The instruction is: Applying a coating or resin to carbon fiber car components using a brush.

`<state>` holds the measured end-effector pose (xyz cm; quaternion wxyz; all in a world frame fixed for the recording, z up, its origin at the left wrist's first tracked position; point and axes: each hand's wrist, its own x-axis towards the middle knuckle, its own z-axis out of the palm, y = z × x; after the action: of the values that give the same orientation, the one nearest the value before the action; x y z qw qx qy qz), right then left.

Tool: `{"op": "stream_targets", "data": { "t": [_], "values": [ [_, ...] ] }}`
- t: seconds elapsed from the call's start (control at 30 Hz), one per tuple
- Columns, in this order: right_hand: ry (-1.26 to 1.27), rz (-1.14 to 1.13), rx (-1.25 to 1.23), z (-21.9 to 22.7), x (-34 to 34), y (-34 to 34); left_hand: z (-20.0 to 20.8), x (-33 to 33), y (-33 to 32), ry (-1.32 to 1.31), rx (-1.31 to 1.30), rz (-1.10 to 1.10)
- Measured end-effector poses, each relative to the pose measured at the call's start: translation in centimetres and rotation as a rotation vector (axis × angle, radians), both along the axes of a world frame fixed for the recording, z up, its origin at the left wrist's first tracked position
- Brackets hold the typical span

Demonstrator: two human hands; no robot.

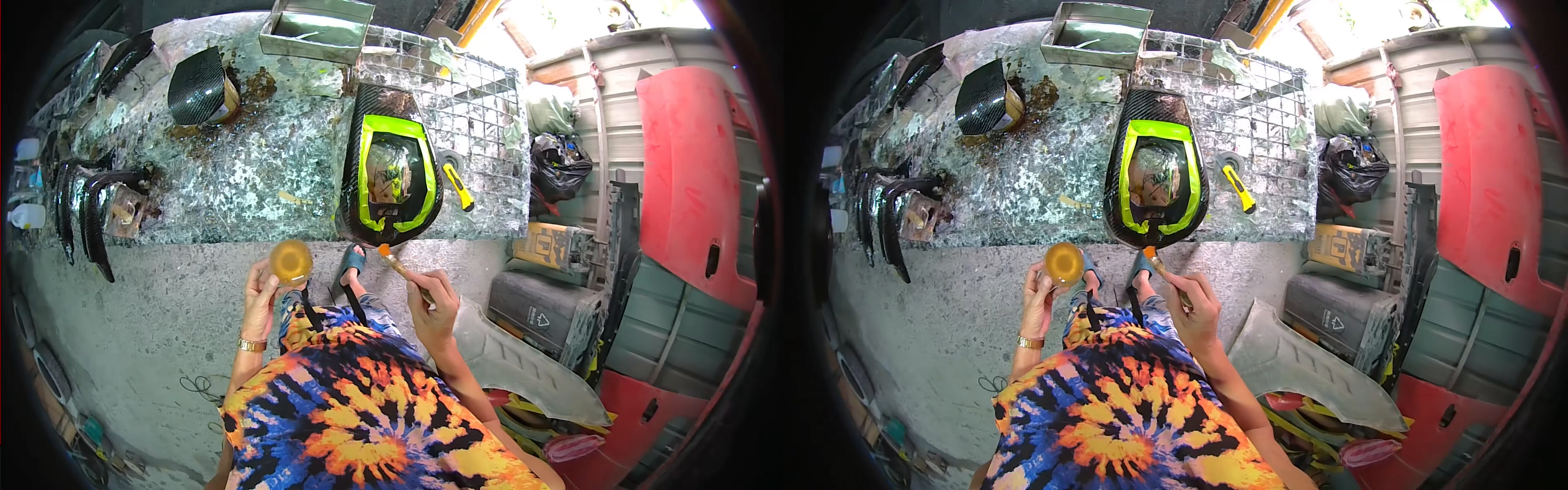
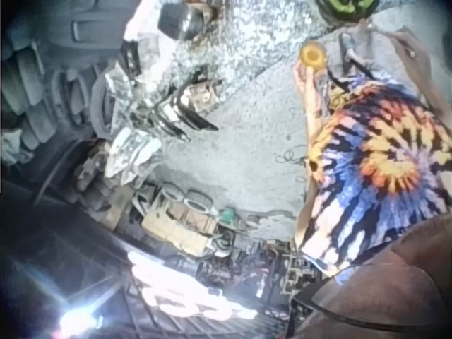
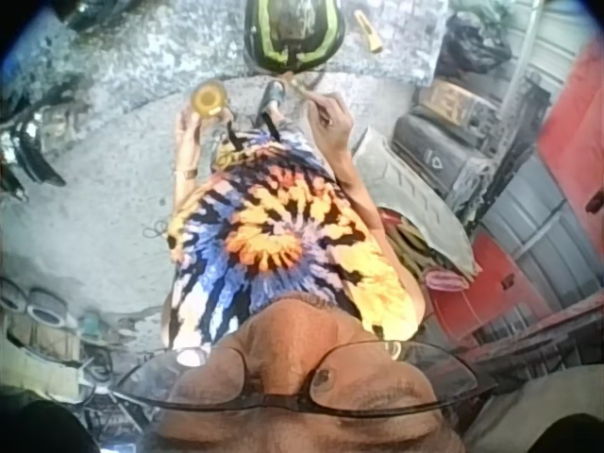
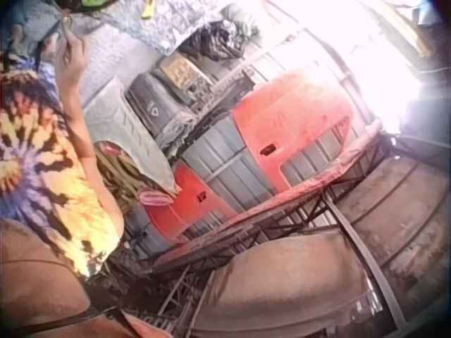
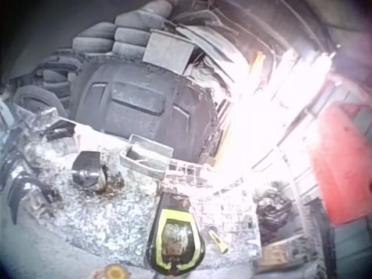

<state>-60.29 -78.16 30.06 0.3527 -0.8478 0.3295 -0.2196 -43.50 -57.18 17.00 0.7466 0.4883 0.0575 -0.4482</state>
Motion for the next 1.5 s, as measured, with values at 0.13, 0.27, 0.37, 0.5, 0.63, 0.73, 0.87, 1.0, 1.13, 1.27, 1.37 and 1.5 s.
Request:
{"op": "stream_targets", "data": {
  "t": [0.13, 0.27, 0.37, 0.5, 0.63, 0.73, 0.87, 1.0, 1.13, 1.27, 1.37, 1.5],
  "values": [
    [0.007, -0.012, -0.063, 0.8, -0.2, 0.4, 0.0, 0.4, 0.2, 0.011, -0.037, 0.002],
    [-0.023, 0.029, -0.195, 0.0, 0.7, -0.1, 0.1, 1.0, -0.1, 0.021, -0.049, -0.025],
    [0.075, 0.039, -0.164, -0.4, 0.5, 0.0, -0.2, 1.2, 0.1, 0.002, -0.044, -0.02],
    [0.063, 0.053, -0.188, 0.7, 0.7, 0.4, -0.6, 1.4, 0.5, 0.002, -0.043, -0.004],
    [0.051, 0.007, -0.176, 0.8, 1.0, 0.1, -0.8, 1.4, 0.5, 0.017, -0.028, 0.001],
    [0.045, 0.002, -0.16, 1.6, 0.7, 0.1, -0.3, 1.6, 0.4, 0.011, -0.06, -0.025],
    [0.115, -0.048, -0.07, 3.7, 1.8, -0.5, 0.0, 1.6, 0.4, 0.012, -0.078, -0.015],
    [0.224, 0.053, -0.063, 4.1, 2.9, -1.7, 0.1, 1.8, 0.4, 0.017, -0.092, -0.024],
    [0.16, 0.072, -0.105, 2.8, 4.2, -2.8, 0.2, 1.6, 0.7, 0.005, -0.082, -0.016],
    [0.143, 0.032, -0.14, 3.4, 4.4, -2.4, -0.5, 1.5, 1.3, 0.024, -0.083, 0.001],
    [0.123, 0.02, -0.179, 3.3, 3.9, -1.7, -0.9, 1.3, 1.8, 0.023, -0.067, 0.014],
    [0.14, 0.086, -0.203, 2.1, 3.3, -1.4, -1.4, 1.3, 1.9, 0.01, -0.057, -0.033]
  ]
}}
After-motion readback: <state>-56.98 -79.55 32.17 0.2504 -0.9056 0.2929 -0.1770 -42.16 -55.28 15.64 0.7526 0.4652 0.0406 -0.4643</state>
